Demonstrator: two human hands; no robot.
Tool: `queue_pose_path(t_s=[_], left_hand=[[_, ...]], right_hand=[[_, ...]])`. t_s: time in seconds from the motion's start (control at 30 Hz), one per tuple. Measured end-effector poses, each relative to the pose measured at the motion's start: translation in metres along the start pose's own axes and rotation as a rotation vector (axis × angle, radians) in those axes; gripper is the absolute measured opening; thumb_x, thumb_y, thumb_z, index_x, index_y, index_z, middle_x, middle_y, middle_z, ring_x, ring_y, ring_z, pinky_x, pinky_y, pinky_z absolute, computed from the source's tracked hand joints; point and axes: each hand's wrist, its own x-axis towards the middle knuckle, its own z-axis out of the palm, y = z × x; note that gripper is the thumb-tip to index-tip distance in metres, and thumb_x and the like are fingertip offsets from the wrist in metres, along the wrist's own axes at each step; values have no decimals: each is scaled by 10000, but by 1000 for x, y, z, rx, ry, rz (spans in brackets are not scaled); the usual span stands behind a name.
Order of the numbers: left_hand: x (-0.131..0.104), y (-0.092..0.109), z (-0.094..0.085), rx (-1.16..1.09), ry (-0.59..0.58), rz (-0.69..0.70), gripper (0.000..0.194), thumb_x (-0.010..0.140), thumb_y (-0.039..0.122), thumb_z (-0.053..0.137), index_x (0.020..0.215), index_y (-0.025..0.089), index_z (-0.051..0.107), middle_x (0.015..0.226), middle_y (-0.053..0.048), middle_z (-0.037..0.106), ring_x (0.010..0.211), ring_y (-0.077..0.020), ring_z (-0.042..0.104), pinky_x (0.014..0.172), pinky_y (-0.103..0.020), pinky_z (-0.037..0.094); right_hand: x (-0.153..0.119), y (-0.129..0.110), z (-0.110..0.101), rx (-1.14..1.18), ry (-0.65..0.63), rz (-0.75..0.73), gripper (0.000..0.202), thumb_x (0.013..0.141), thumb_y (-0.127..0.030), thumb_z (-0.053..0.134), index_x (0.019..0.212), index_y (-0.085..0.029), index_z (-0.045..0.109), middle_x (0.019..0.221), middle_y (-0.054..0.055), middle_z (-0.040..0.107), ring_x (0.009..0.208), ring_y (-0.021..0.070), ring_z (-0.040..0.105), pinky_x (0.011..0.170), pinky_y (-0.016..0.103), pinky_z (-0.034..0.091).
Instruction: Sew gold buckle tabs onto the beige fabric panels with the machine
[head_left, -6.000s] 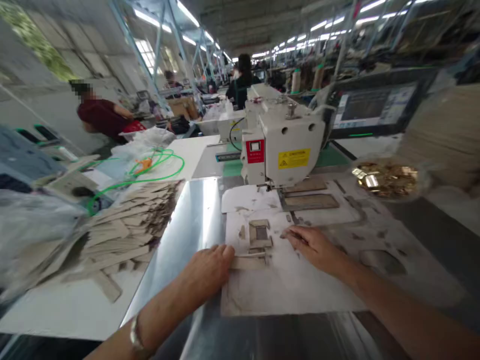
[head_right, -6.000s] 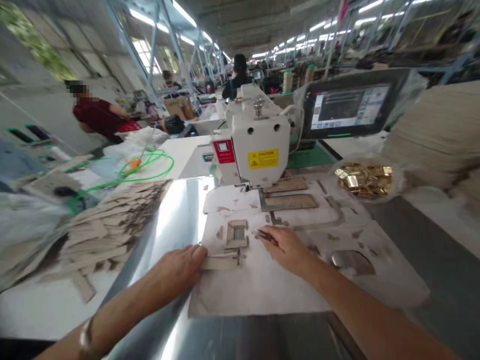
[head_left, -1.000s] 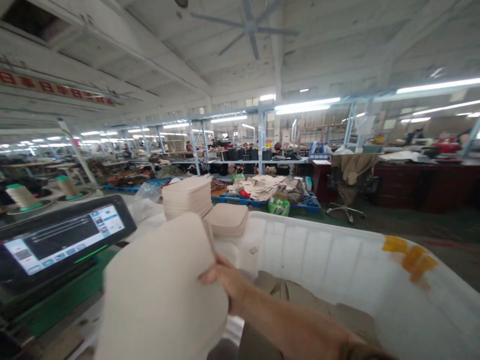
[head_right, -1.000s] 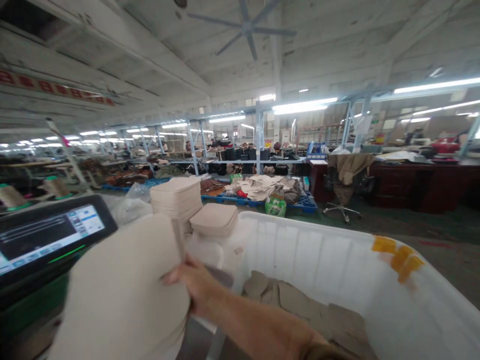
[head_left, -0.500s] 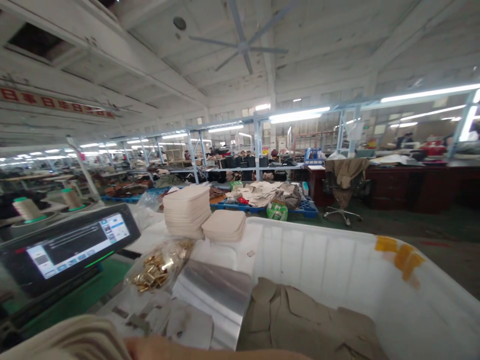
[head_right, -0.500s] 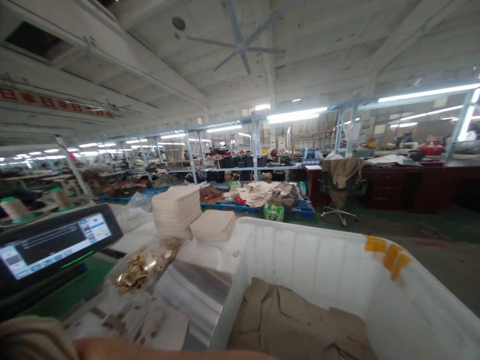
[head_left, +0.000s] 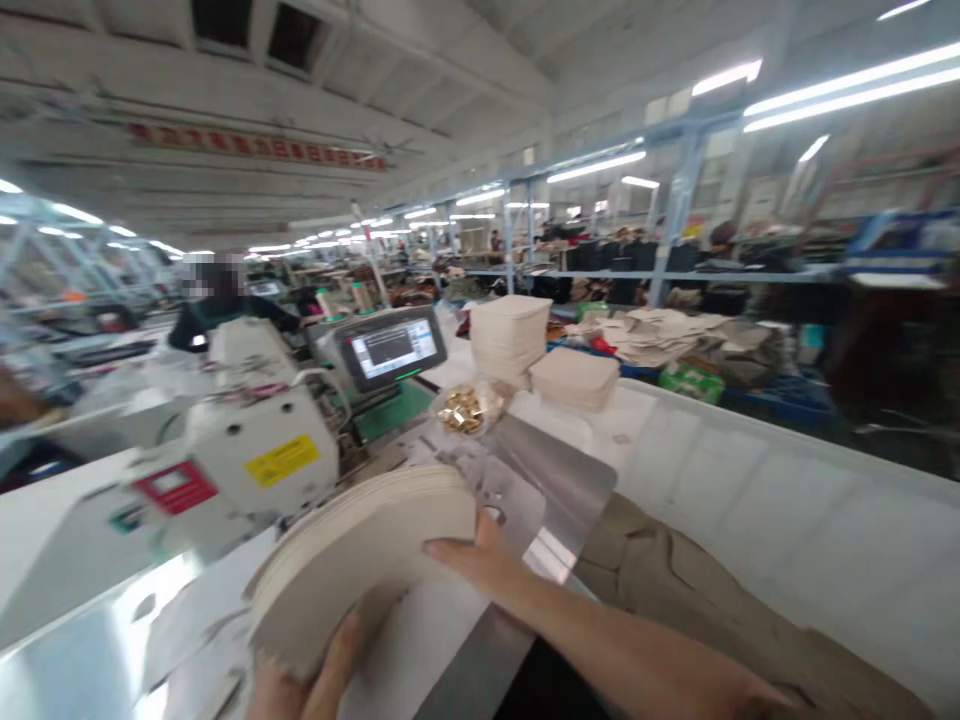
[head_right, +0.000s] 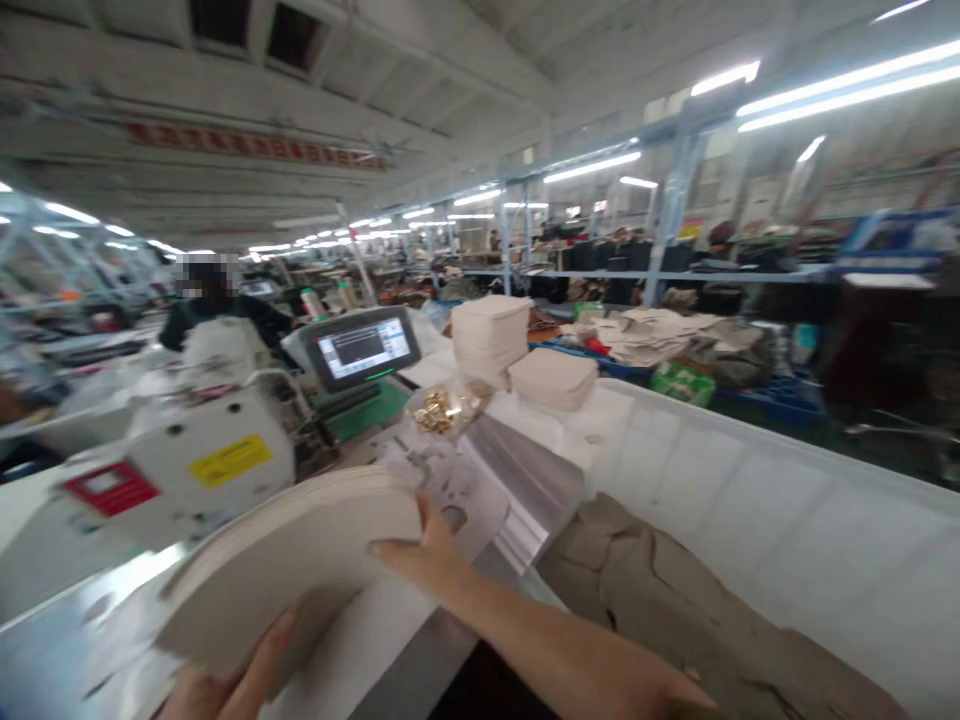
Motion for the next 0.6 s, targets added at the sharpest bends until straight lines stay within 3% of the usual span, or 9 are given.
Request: queue_pose_path(t_s=[0.07, 0.13, 0.37, 0.6], left_hand=[[-1, 1, -13, -18, -8, 24, 546, 688, 596, 679, 1037, 176, 682, 880, -83, 735, 1070, -348, 639, 985, -524, 495], [0, 5, -13, -55, -5, 39, 529, 682, 582, 694, 994, 155, 684, 808, -85, 724, 1028, -349, 651, 1003, -547, 475], [-7, 0, 5, -119, 22, 69, 485, 723, 502, 708, 1056, 153, 655, 1062, -127, 703, 1067, -307, 635, 1000, -512, 480], [-8, -3, 11, -118, 72, 78, 468, 793, 501, 636, 1107, 154, 631, 1132, -134, 676, 1119, -289, 602, 1007, -491, 459]], right_hand=[[8, 1, -6, -12, -74, -10, 659, 580, -383, 841, 1166, -225, 586, 1028, 60, 700, 940, 265, 654, 887, 458, 515], [12, -3, -11, -23, -131, -30, 688, 569, -386, 849, 1178, -218, 575, 1001, 58, 698, 920, 257, 651, 883, 455, 512], [4, -13, -8, 26, -144, -68, 699, 566, -362, 853, 1209, -267, 597, 1036, 56, 700, 958, 251, 654, 906, 430, 513], [6, -15, -6, -28, -76, -30, 668, 551, -341, 844, 1178, -240, 637, 941, 64, 726, 857, 270, 664, 829, 470, 535]])
